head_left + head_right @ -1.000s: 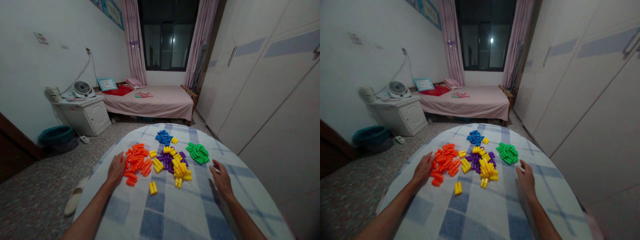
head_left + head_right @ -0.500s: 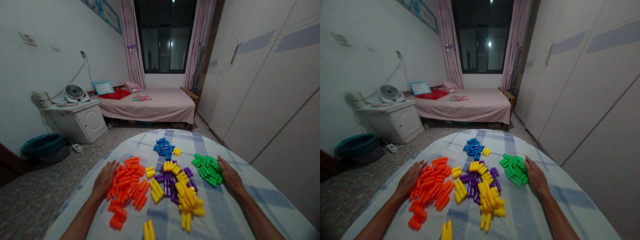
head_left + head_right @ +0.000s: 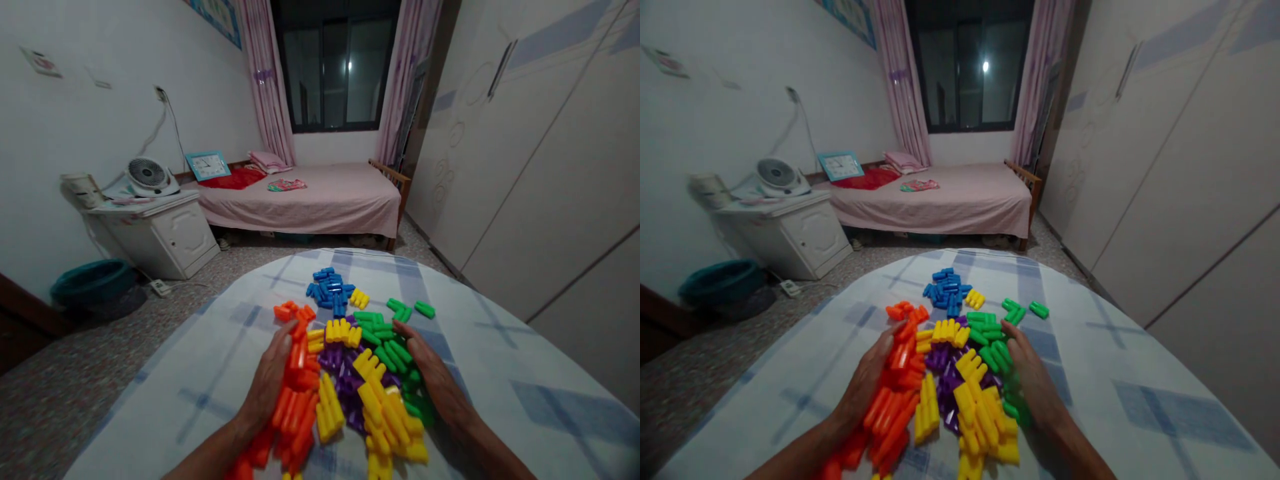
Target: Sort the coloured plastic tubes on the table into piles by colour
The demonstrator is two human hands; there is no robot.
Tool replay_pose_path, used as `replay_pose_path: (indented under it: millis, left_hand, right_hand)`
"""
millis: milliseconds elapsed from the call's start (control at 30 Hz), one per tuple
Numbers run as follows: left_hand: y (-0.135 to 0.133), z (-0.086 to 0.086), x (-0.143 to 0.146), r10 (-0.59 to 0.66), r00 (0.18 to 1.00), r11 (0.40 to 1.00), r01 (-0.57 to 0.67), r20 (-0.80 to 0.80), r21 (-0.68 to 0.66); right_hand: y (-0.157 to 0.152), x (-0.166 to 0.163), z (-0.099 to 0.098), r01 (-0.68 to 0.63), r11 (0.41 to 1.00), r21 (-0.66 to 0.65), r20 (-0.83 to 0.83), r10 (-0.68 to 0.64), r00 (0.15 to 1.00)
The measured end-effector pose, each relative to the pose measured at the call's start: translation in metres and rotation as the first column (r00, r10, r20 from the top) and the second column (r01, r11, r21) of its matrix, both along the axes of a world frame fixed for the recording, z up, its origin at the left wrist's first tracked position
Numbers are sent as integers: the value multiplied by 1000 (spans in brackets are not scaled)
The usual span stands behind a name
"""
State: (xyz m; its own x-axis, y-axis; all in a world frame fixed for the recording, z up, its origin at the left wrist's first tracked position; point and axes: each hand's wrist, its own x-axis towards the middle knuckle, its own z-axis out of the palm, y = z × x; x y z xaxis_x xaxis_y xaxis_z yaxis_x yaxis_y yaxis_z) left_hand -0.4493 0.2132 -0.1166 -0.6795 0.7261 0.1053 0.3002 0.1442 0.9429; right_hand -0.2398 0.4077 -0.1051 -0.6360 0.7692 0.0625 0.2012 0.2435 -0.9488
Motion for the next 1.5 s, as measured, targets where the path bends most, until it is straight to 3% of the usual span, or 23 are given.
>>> replay_pose_path:
  millis: [133,233,300,400,500,567,633,700,767,967,1100,1267,1433,1500]
  left_hand:
    - [12,23,39,-281,960,958,281,-12,52]
    - [19,35,28,-400,890,904,423,-219,66]
    - [30,38,-3,-344,858,923,384,-381,32]
    - [56,35,-70,-160,859,987,156,-485,-50]
    - [88,24,-126,-135,888,981,56,-440,-187]
    - [109,16,-146,-165,919,967,80,-358,-240]
    - [130,10,-152,-205,928,960,129,-312,-248]
    - [151,7,-151,-252,920,954,184,-300,-239]
    - [170,5,-147,-313,906,938,248,-285,-241]
    - [208,4,-119,-483,829,869,415,-283,-268]
    - [202,12,-91,-531,794,846,475,-295,-243]
    - [163,34,-54,-539,788,841,524,-299,-133]
    - [95,60,-7,-573,737,810,576,-357,-111]
    - [63,67,7,-614,674,756,651,-412,-62]
  right_hand:
    - [-27,4,12,-242,969,51,-58,245,968]
    - [-29,6,20,-293,941,169,-45,304,952]
    - [-11,5,20,-161,946,282,-21,174,985]
    - [43,-1,4,68,883,465,32,-93,995]
    - [107,-8,-25,72,765,640,168,-231,958]
    - [140,-15,-40,-1,737,676,248,-226,942]
    - [159,-26,-47,-48,745,665,279,-188,942]
    - [163,-43,-46,-73,794,603,295,-137,946]
    - [158,-65,-41,-121,842,526,321,-65,945]
    - [126,-124,-32,-257,874,413,312,129,941]
    - [103,-128,-22,-286,918,274,182,243,953]
    - [69,-99,4,-334,936,112,-14,337,941]
    - [17,-52,30,-368,908,202,-15,379,925]
    - [-7,-31,38,-403,879,257,31,409,912]
